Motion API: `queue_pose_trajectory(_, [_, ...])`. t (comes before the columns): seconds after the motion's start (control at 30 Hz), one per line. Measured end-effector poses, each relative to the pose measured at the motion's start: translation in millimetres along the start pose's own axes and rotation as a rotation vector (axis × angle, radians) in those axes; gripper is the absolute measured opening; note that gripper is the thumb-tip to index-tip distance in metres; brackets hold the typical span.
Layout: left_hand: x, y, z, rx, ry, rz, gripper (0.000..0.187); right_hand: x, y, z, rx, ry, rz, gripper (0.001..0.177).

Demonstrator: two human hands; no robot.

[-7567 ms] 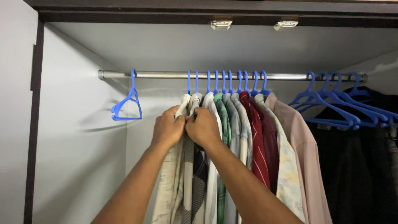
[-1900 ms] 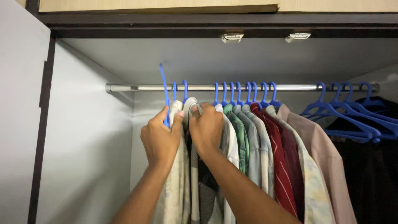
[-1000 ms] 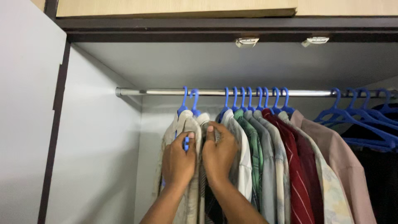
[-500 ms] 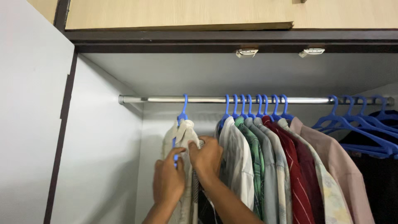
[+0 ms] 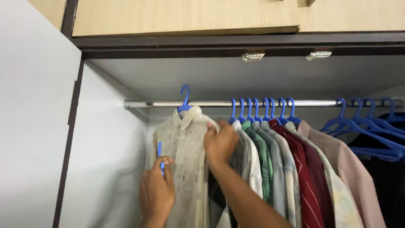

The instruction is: The person removes several shirts and a pair of pants from a closet, one at a time, and places them on a nearby surface. The items include a striped polo, a light-colored shirt, a striped button-down, a plaid shirt, a floral shirt, and dark pants.

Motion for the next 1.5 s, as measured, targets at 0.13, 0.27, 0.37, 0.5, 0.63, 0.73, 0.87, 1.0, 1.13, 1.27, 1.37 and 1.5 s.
queue_pose_trajectory(0.13, [-6.2, 2.5, 0.1, 0.022, 0.031, -0.142, 0.026, -18.7, -2.8, 0.8, 0.074, 0.034, 0.046, 0.025])
queue_pose_trajectory(0.27, [-32.9, -12.1, -4.8, 0.144, -0.156, -0.035, 0.023, -59.8, -1.2, -19.0, -0.069, 0.079, 0.124, 0.026])
queue_pose_trajectory(0.37, [-47.1, -26.5, -20.5, 0.2, -0.204, -0.063, 0.02, -92.6, -18.3, -39.2, 0.075, 0.098, 0.139, 0.028])
queue_pose_trajectory(0.5, [-53.1, -49.5, -64.3, 0.346, -0.183, -0.135, 0.032, -119.7, -34.5, -77.3, 0.219, 0.161, 0.304, 0.03])
queue_pose_trajectory(0.63, [-33.2, -70.4, -108.1, 0.432, 0.069, -0.174, 0.054, -135.6, -54.8, -122.7, 0.403, 0.179, 0.392, 0.029])
queue_pose_trajectory(0.73, [-15.5, -76.3, -139.8, 0.413, 0.213, -0.302, 0.063, -137.5, -70.4, -156.0, 0.536, 0.227, 0.534, 0.027])
queue_pose_trajectory(0.87, [-19.3, -78.9, -185.8, 0.674, 0.192, -0.316, 0.065, -145.4, -91.8, -199.1, 0.723, 0.304, 0.689, 0.026])
queue_pose_trajectory(1.0, [-7.7, -55.2, -215.8, 0.539, 0.446, -0.336, 0.057, -165.5, -104.9, -242.4, 0.835, 0.353, 0.801, 0.025])
queue_pose_trajectory(1.13, [-22.7, -46.1, -249.3, 0.67, 0.349, -0.375, 0.053, -185.8, -112.6, -279.1, 0.904, 0.333, 0.818, 0.027])
queue_pose_trajectory(1.27, [-20.2, -32.6, -274.7, 0.667, 0.472, -0.441, 0.051, -207.6, -117.1, -310.2, 0.939, 0.341, 0.773, 0.04])
queue_pose_trajectory(1.37, [-12.7, -25.4, -293.1, 0.622, 0.567, -0.428, 0.051, -217.6, -118.8, -334.7, 1.019, 0.301, 0.829, 0.043])
queue_pose_trajectory(1.5, [-1.7, -15.0, -315.1, 0.544, 0.551, -0.423, 0.048, -228.4, -126.0, -363.0, 1.136, 0.288, 0.822, 0.038])
Point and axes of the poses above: each hand's wrist, its own z-axis towards the middle knuckle, its own x-axis out of the palm, y = z × x, the point moved 7 cm from there along z, towards the middle knuckle, and after that the axes turned 4 degrees about y, right-handed, at the moved point
